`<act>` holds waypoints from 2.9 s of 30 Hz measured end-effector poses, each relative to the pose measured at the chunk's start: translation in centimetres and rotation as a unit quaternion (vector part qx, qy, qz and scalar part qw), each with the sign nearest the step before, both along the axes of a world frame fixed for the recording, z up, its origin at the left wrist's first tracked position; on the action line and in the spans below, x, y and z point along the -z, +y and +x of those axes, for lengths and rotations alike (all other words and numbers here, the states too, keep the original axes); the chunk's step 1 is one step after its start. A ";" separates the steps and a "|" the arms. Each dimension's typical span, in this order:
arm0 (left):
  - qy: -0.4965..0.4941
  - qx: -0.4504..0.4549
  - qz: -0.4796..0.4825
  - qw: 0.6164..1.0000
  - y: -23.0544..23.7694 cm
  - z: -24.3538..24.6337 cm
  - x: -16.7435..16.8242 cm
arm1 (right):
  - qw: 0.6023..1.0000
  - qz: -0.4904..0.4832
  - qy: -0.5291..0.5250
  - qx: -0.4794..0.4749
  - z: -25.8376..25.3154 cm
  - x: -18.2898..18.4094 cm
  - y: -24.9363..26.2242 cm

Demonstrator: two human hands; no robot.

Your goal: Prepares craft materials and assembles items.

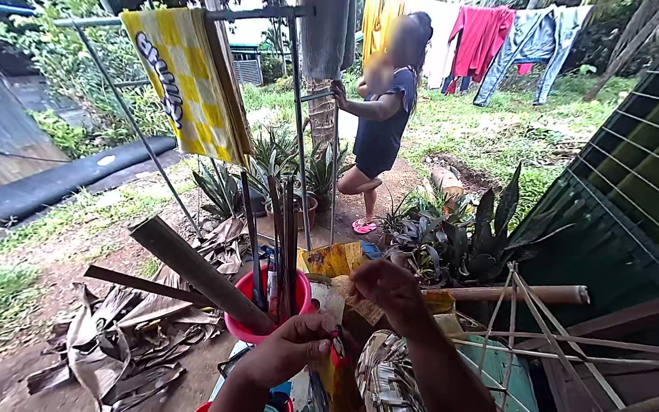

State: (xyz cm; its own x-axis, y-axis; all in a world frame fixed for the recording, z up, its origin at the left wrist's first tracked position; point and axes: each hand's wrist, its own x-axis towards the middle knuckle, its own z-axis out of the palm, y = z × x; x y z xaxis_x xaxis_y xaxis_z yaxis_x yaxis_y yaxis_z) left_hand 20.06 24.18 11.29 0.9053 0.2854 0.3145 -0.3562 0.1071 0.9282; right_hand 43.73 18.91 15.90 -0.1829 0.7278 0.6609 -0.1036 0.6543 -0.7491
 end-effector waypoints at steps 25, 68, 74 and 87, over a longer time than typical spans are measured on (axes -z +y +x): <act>0.175 -0.481 -0.170 0.842 -2.4 -5.1 1.1 | 0.953 -0.198 0.228 0.008 -8.6 12.1 -7.9; -0.060 -0.415 0.028 0.907 -8.2 -5.4 -5.1 | 0.815 -0.401 0.247 -0.338 -15.4 2.6 1.6; -0.083 -0.508 -0.042 0.856 -11.4 -8.3 -3.8 | 0.779 -0.471 0.114 -0.398 -17.6 11.5 5.7; -0.118 -0.568 -0.060 0.813 -14.6 -14.4 -1.6 | 0.614 -0.275 -0.728 -0.131 -20.5 34.4 2.2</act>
State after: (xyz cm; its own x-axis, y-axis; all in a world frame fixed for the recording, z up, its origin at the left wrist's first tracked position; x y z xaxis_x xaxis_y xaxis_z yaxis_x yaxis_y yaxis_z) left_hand 5.70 9.62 12.91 -0.0444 0.9357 0.3500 -0.4558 -0.3307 0.8264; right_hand 23.26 21.11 -18.49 -0.4466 0.5864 -0.6758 0.8905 0.3645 -0.2722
